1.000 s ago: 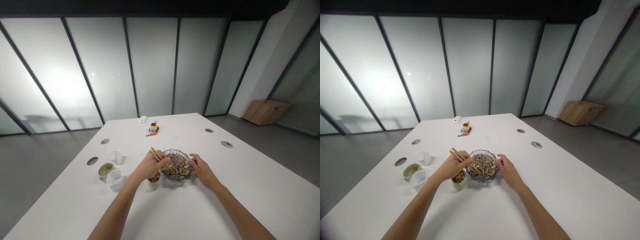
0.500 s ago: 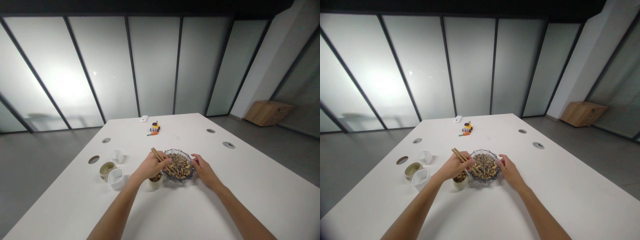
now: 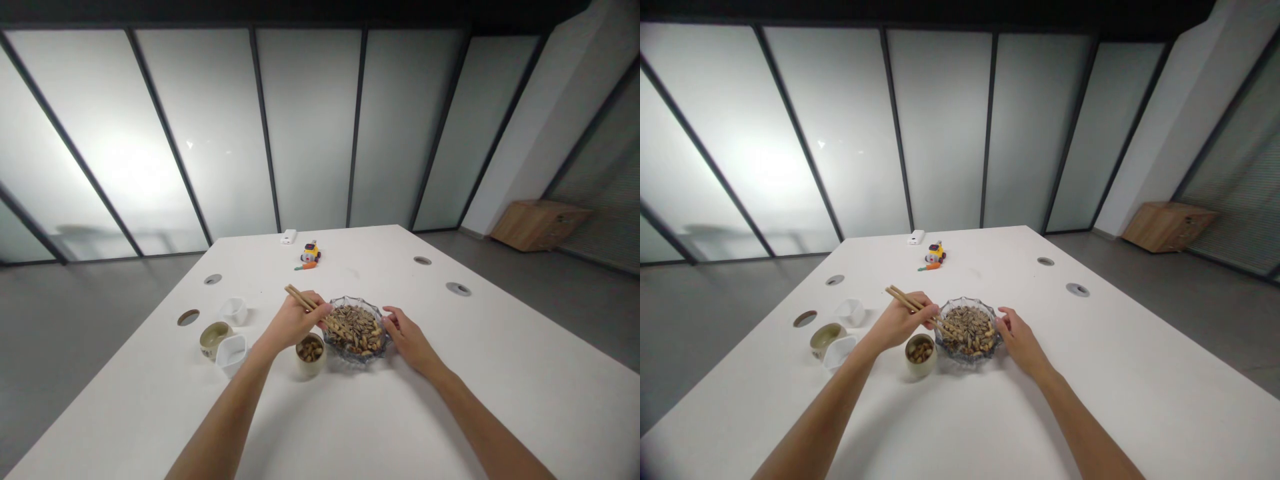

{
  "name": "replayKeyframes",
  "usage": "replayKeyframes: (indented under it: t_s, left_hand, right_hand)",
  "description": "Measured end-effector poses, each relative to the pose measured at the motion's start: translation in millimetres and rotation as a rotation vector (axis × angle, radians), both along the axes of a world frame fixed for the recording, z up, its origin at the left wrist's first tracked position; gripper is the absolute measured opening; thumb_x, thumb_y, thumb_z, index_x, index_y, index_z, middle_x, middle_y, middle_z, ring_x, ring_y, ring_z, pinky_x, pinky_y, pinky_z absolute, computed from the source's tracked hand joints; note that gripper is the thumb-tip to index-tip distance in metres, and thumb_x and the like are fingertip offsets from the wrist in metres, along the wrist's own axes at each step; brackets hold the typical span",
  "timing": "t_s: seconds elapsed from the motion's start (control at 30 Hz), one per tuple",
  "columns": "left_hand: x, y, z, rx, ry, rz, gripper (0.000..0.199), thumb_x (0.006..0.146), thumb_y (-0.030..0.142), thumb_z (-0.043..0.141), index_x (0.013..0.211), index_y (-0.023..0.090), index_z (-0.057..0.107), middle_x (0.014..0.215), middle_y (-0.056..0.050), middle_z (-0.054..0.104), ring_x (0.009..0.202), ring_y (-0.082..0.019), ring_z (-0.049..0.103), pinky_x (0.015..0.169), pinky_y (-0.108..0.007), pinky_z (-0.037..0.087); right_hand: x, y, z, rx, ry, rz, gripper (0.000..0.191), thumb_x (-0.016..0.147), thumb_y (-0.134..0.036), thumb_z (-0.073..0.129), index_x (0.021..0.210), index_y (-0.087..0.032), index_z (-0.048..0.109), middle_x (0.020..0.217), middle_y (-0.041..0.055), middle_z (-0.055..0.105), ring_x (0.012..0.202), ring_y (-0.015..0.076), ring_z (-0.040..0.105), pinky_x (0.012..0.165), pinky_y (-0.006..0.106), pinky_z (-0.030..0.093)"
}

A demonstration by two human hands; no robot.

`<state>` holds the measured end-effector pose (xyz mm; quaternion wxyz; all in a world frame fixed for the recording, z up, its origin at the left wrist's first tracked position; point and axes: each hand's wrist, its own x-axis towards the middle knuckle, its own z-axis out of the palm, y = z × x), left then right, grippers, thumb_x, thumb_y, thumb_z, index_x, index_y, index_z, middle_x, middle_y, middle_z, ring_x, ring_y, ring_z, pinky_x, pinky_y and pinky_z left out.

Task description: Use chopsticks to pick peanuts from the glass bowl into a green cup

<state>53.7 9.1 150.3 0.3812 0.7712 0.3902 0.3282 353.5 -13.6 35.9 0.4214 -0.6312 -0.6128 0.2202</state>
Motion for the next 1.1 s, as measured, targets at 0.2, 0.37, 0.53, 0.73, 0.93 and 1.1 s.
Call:
replayKeyframes:
  t_s: [0.2, 0.37, 0.53, 0.73, 0.93, 1.1]
  left_hand:
    - [-34, -7, 36.7, 0.025, 0.049, 0.054, 0.031, 0.096, 0.051, 0.06, 0.085, 0.022, 0.067, 0.076, -0.002, 0.075, 0.077, -0.022, 0.074, 0.076, -0.032, 0.055]
    - [-62, -13, 53.9, 0.018, 0.148, 0.077, 0.037, 0.095, 0.056, 0.06, 0.086, 0.021, 0.069, 0.076, -0.003, 0.075, 0.077, -0.024, 0.072, 0.071, -0.032, 0.055]
    - [-69, -15, 56.4, -0.005, 0.217, 0.05, 0.039, 0.094, 0.058, 0.06, 0.084, 0.022, 0.07, 0.078, -0.002, 0.071, 0.071, -0.021, 0.069, 0.07, -0.03, 0.053]
    - [-59, -20, 60.9, 0.038, 0.185, 0.073, 0.038, 0.096, 0.057, 0.059, 0.087, 0.022, 0.071, 0.085, -0.002, 0.071, 0.071, -0.019, 0.065, 0.067, -0.028, 0.052]
    - [-19, -20, 41.2, 0.124, 0.06, 0.085, 0.029, 0.098, 0.044, 0.058, 0.084, 0.021, 0.069, 0.081, -0.002, 0.07, 0.074, -0.019, 0.066, 0.07, -0.028, 0.052]
    - [19, -20, 9.0, 0.17, -0.007, -0.007, 0.024, 0.098, 0.036, 0.059, 0.083, 0.021, 0.069, 0.086, -0.003, 0.07, 0.078, -0.018, 0.065, 0.074, -0.029, 0.052]
  right_hand:
    - [0, 1, -0.3, 0.004, -0.008, 0.0, 0.046, 0.092, -0.055, 0.047, 0.122, -0.022, 0.061, 0.092, 0.0062, 0.076, 0.086, 0.0253, 0.071, 0.083, 0.039, 0.055]
    - [1, 1, -2.1, 0.004, -0.012, -0.004, 0.046, 0.093, -0.055, 0.046, 0.122, -0.022, 0.06, 0.093, 0.0063, 0.075, 0.087, 0.0254, 0.071, 0.085, 0.039, 0.054]
    - [1, 2, -2.7, 0.0, -0.016, 0.003, 0.047, 0.093, -0.055, 0.045, 0.123, -0.021, 0.059, 0.095, 0.0071, 0.076, 0.089, 0.0258, 0.071, 0.085, 0.039, 0.055]
    - [2, 2, -2.6, 0.004, -0.016, -0.002, 0.048, 0.093, -0.056, 0.046, 0.122, -0.021, 0.06, 0.094, 0.0072, 0.076, 0.088, 0.0262, 0.072, 0.085, 0.039, 0.055]
    - [0, 1, -0.6, 0.001, -0.013, -0.006, 0.047, 0.093, -0.055, 0.046, 0.122, -0.021, 0.061, 0.096, 0.0078, 0.077, 0.09, 0.0259, 0.072, 0.084, 0.038, 0.055]
    - [0, 0, 1.2, 0.0, -0.02, 0.004, 0.048, 0.094, -0.055, 0.045, 0.123, -0.02, 0.059, 0.098, 0.0081, 0.077, 0.09, 0.026, 0.072, 0.084, 0.039, 0.056]
